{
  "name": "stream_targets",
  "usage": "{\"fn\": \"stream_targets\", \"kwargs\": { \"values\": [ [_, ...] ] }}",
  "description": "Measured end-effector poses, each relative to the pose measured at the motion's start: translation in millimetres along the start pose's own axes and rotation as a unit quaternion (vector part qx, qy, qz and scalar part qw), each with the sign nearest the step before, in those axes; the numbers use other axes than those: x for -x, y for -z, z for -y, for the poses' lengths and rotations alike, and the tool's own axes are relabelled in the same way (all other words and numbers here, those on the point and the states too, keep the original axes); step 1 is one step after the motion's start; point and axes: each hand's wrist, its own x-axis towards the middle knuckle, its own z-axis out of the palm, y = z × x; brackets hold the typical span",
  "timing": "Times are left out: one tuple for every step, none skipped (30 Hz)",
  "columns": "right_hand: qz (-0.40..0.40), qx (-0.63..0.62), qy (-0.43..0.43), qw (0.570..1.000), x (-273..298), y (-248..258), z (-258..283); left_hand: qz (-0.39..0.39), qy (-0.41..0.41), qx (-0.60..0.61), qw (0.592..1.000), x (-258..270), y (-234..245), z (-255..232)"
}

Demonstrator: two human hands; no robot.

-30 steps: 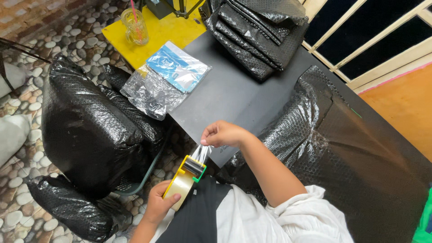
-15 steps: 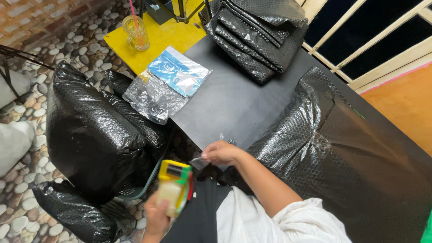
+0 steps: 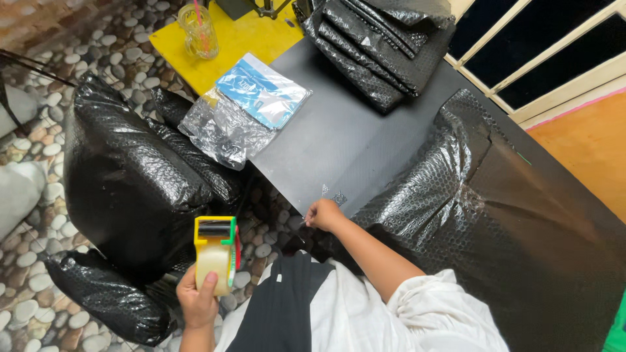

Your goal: The person cleans a green bag with a duster and then places a packaged pillow inside a black bubble-wrap mailer before sealing it with tape.

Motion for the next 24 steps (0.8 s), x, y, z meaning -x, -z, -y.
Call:
{"fn": "stream_targets", "kwargs": {
  "values": [
    [0.002,0.002,-0.001,1.000,4,1,2,-0.002,0.003,0.001,1.000,2,-3,-5],
    [0.002,-0.006,-0.017,1.000,7,3,4,0.014,0.011,-0.026,1.000,3,-7,-10],
    [0.003,-0.015,-0.033,0.999,10,5,7,0.030,0.019,-0.052,0.998,4,-11,-16],
    [0.004,-0.014,-0.034,0.999,10,4,6,0.029,0.021,-0.052,0.998,5,-13,-17],
    [-0.005,-0.007,-0.027,1.000,10,4,4,0.039,0.025,-0.051,0.998,6,-14,-18],
    [-0.013,0.000,-0.019,1.000,10,3,3,0.048,0.029,-0.050,0.997,7,-16,-19],
    [-0.012,0.001,-0.020,1.000,10,1,2,0.048,0.030,-0.050,0.997,7,-15,-17],
    [-0.022,0.007,-0.012,1.000,10,0,0,0.052,0.035,-0.048,0.997,8,-15,-16],
    [-0.032,0.014,-0.003,0.999,11,-1,-1,0.057,0.040,-0.045,0.997,8,-15,-14],
    [-0.032,0.015,-0.004,0.999,11,-4,-1,0.057,0.041,-0.044,0.997,8,-15,-13],
    [-0.049,0.039,0.004,0.998,12,-7,0,0.060,0.045,-0.044,0.996,9,-15,-12],
    [-0.066,0.063,0.012,0.996,12,-10,1,0.063,0.047,-0.044,0.996,8,-15,-11],
    [-0.066,0.064,0.012,0.996,10,-14,-3,0.062,0.047,-0.044,0.996,9,-15,-9],
    [-0.097,0.083,0.031,0.991,9,-19,-8,0.063,0.054,-0.033,0.996,9,-15,-7],
    [-0.128,0.102,0.049,0.985,7,-24,-12,0.064,0.060,-0.022,0.996,10,-15,-5],
    [-0.128,0.102,0.048,0.985,9,-23,-10,0.064,0.060,-0.022,0.996,10,-15,-4],
    [-0.122,0.130,0.047,0.983,11,-22,-8,0.064,0.059,-0.016,0.996,11,-16,-3],
    [-0.115,0.157,0.044,0.980,13,-21,-6,0.064,0.058,-0.009,0.996,11,-17,-2],
    [-0.116,0.157,0.043,0.980,16,-19,-2,0.065,0.059,-0.009,0.996,12,-19,-2],
    [-0.121,0.161,0.033,0.979,19,-16,1,0.065,0.066,0.003,0.996,13,-21,-3],
    [-0.127,0.165,0.022,0.978,23,-13,5,0.065,0.073,0.015,0.995,14,-23,-3],
    [-0.127,0.165,0.022,0.978,26,-7,8,0.065,0.073,0.016,0.995,13,-25,-9],
    [-0.129,0.164,0.012,0.978,28,-1,11,0.079,0.067,-0.002,0.995,13,-28,-15],
    [-0.131,0.163,0.003,0.978,31,6,14,0.092,0.062,-0.019,0.994,13,-31,-20]
  ]
}}
